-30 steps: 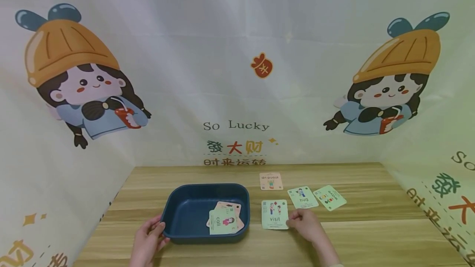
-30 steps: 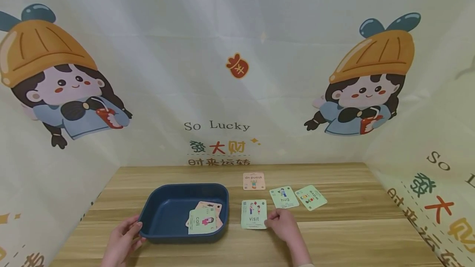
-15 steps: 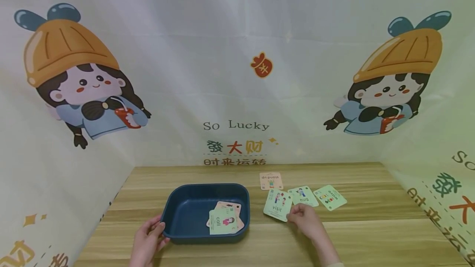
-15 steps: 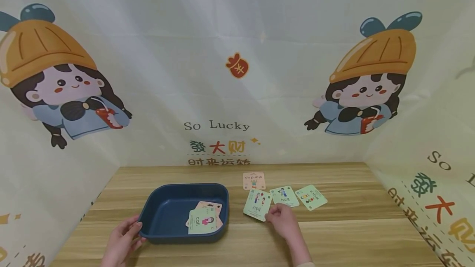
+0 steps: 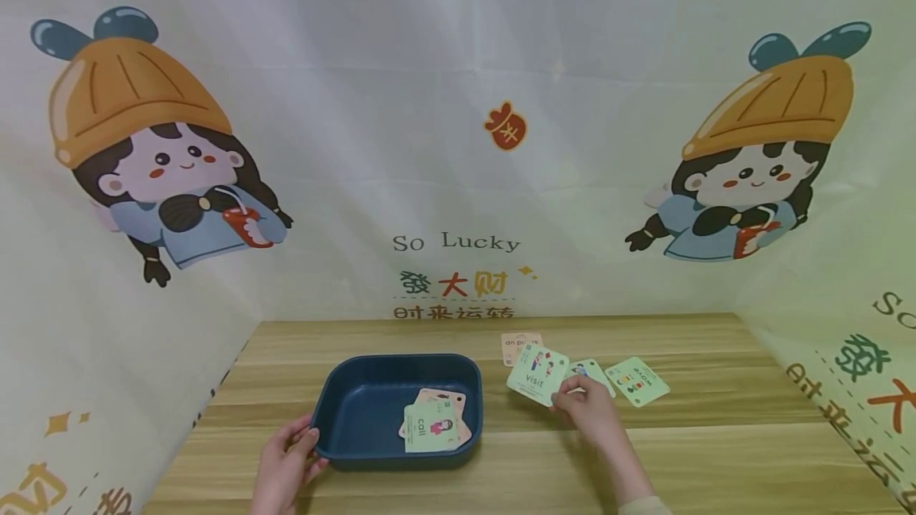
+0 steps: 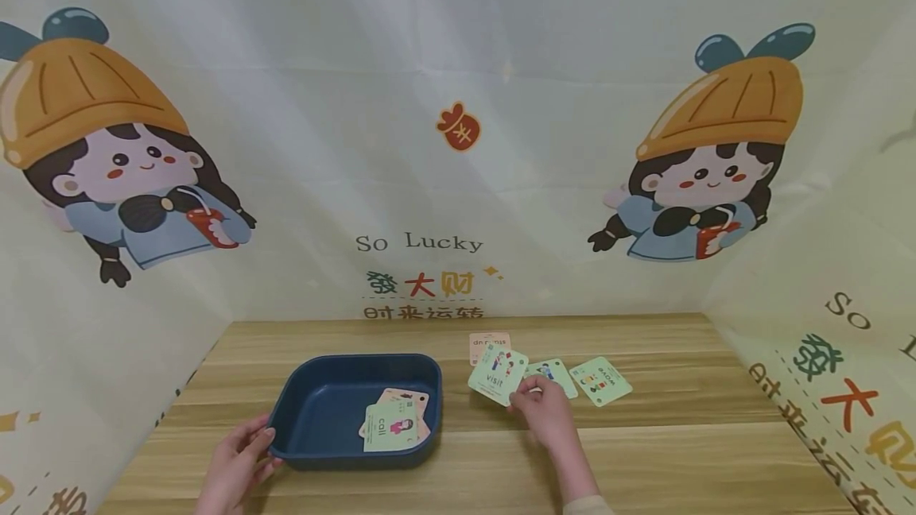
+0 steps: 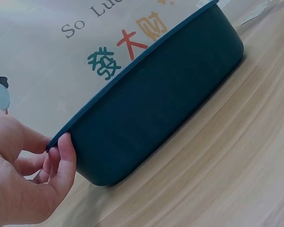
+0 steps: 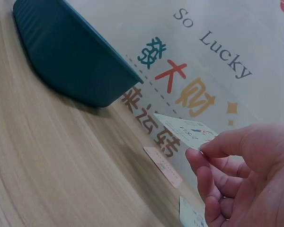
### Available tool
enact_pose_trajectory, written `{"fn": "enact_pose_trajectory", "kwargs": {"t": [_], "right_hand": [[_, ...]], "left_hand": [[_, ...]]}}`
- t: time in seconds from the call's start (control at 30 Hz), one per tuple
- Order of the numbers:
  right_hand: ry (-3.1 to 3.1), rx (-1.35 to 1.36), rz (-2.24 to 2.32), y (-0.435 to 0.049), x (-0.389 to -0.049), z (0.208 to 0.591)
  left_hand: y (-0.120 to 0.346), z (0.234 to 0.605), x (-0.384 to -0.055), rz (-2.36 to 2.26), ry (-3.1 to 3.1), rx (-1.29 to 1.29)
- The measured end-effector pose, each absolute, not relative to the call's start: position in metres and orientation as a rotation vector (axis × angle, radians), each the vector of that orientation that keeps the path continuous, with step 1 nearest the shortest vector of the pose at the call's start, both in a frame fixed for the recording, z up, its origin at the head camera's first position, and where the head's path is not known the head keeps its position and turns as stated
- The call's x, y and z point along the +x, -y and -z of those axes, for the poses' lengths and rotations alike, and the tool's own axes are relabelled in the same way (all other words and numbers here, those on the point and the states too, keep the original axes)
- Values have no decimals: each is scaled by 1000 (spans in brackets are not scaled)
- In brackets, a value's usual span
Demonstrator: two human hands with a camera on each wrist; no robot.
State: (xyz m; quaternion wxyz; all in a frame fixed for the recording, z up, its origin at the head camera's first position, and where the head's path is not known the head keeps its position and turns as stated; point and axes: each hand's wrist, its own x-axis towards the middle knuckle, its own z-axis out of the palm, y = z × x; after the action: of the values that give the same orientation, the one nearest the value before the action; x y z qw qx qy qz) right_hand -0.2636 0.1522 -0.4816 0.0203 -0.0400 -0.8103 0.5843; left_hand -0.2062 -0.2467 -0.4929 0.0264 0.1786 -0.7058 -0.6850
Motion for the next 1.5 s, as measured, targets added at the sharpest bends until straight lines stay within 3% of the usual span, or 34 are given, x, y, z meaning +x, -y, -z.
{"fn": "enact_pose_trajectory", "kwargs": {"t": [0.73,1.1,1.5], "right_hand": [[2497,-18,-1816,-134,-266,456],[2444,64,-1867,-127,-271,449],[2390,133,-1964,-109,-269,438]], "left_hand": [[247,491,-206,2147,2145,570],[256,509,-213,2179,2071,587],[249,493,-204,2157,2113,566]]}}
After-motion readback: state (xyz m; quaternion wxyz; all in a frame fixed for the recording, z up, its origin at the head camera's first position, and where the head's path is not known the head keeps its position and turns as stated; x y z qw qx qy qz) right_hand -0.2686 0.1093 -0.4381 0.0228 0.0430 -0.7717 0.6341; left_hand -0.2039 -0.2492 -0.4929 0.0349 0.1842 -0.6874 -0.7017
